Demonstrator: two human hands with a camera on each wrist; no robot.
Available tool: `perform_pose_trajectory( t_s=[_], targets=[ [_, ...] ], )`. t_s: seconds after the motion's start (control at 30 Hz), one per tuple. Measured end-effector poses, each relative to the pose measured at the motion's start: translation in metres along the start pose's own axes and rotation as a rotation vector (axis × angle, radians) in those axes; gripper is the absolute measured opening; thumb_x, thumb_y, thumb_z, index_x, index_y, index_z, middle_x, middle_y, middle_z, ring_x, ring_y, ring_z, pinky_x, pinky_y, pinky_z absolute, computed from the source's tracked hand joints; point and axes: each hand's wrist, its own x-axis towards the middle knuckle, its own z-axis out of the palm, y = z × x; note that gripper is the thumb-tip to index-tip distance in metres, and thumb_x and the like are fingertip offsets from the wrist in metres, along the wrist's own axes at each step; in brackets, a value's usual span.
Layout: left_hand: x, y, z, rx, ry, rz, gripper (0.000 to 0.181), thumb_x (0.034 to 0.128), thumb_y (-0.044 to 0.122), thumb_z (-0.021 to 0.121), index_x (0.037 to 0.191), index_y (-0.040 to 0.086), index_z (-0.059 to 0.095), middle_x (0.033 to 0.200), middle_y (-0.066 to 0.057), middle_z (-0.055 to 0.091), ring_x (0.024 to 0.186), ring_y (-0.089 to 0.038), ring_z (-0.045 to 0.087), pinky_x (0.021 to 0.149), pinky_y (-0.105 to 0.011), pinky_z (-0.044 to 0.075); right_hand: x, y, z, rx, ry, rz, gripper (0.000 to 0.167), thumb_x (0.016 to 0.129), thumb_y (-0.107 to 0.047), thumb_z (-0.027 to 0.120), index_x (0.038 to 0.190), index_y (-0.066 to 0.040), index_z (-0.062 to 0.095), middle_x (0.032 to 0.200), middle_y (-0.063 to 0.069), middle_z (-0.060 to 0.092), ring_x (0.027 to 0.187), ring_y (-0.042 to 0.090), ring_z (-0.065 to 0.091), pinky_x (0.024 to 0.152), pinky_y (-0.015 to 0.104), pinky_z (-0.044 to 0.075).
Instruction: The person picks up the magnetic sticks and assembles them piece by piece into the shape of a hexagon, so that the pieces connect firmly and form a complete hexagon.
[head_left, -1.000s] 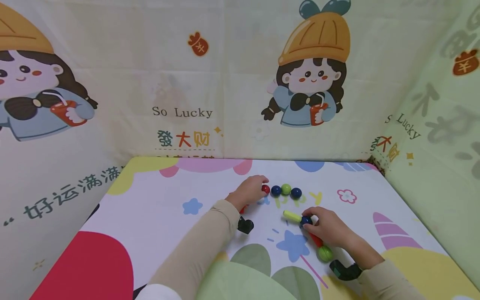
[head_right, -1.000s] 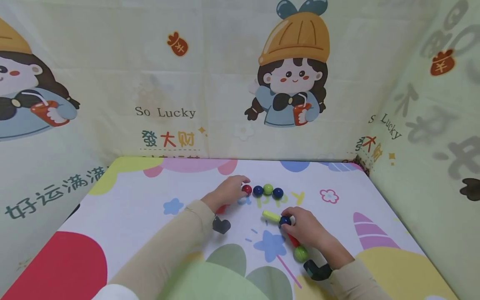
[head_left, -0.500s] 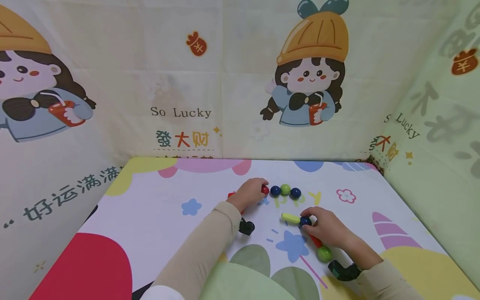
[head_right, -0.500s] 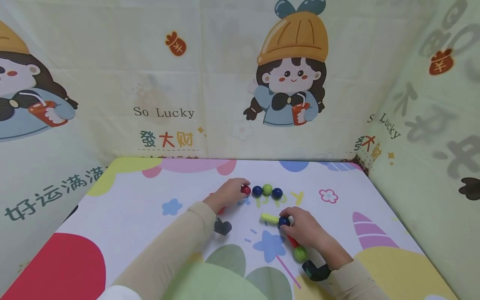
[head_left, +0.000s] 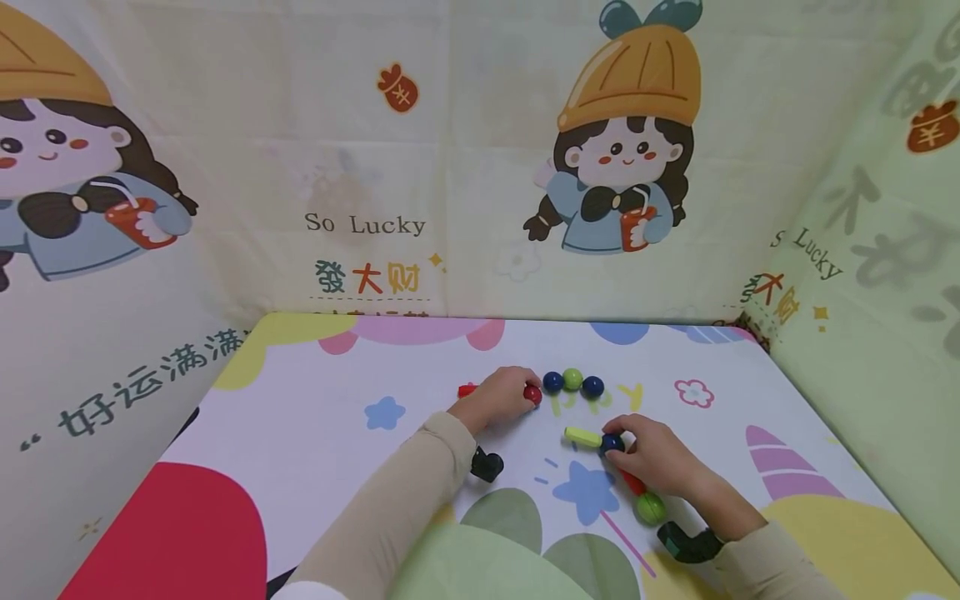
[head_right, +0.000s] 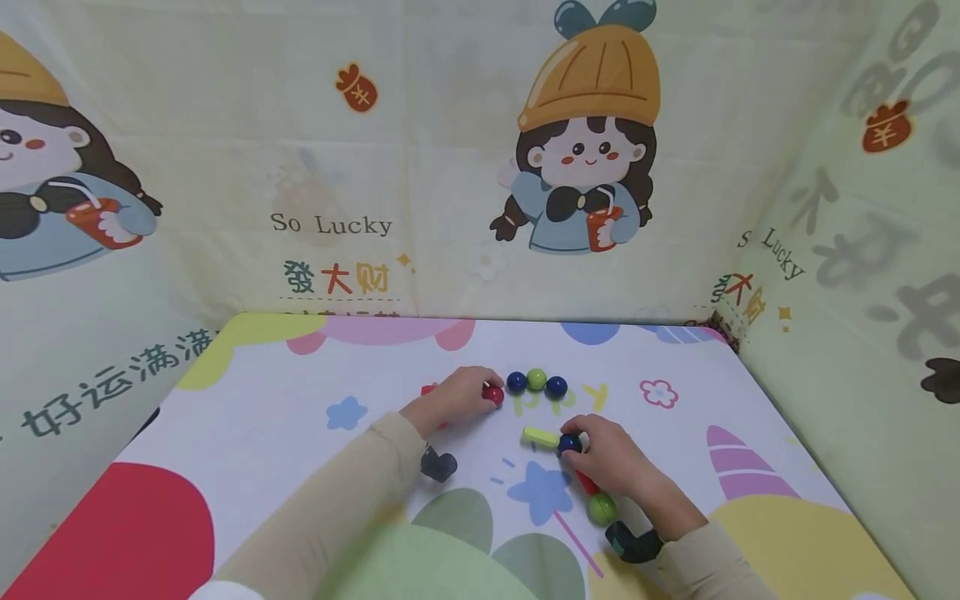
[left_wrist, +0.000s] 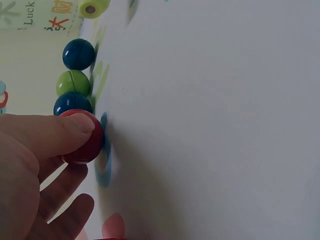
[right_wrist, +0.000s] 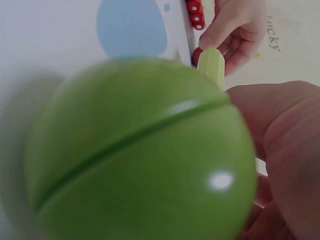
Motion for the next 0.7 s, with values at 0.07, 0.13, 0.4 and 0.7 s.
perform_pose_trajectory(
  t_s=[0.07, 0.13, 0.4, 0.7],
  targets=[
    [-0.001, -0.002, 0.001, 0.004, -0.004, 0.022, 0.035, 0.0935, 0.014, 0.072, 0.128, 0.013, 0.067, 0.122, -0.002, 0.062, 0.107, -0.018, 0.054, 0.092, -0.030, 0.049, 0.001, 0.000, 0.000, 0.004, -0.001, 0.007, 0.031, 0.088, -0.015, 0.077, 0.116, -0.006, 0.067, 0.110, 0.006, 0.063, 0.078, 0.015, 0.058, 0.066, 0.026, 0.052],
    [-0.002, -0.003, 0.002, 0.011, -0.007, 0.040, 0.036, 0.0932, 0.015, 0.072, 0.129, 0.013, 0.067, 0.123, -0.002, 0.063, 0.107, -0.017, 0.054, 0.092, -0.030, 0.048, 0.001, -0.001, 0.000, 0.003, 0.000, 0.013, 0.031, 0.088, -0.014, 0.077, 0.116, -0.005, 0.068, 0.111, 0.007, 0.063, 0.078, 0.015, 0.058, 0.066, 0.026, 0.052],
    [-0.010, -0.005, 0.002, 0.026, -0.024, 0.082, 0.040, 0.0910, 0.015, 0.075, 0.130, 0.013, 0.066, 0.121, -0.001, 0.063, 0.107, -0.016, 0.054, 0.090, -0.026, 0.048, 0.002, -0.001, 0.002, -0.005, 0.006, 0.018, 0.030, 0.088, -0.014, 0.076, 0.116, -0.005, 0.068, 0.111, 0.007, 0.064, 0.078, 0.015, 0.058, 0.067, 0.027, 0.052],
    [-0.015, -0.002, 0.005, 0.031, -0.086, 0.099, 0.038, 0.0888, 0.016, 0.078, 0.125, 0.014, 0.067, 0.114, 0.001, 0.063, 0.103, -0.015, 0.054, 0.083, -0.025, 0.050, 0.003, -0.003, 0.001, -0.002, 0.000, 0.020, 0.031, 0.088, -0.015, 0.077, 0.116, -0.006, 0.068, 0.110, 0.006, 0.064, 0.079, 0.016, 0.057, 0.068, 0.028, 0.051]
  ],
)
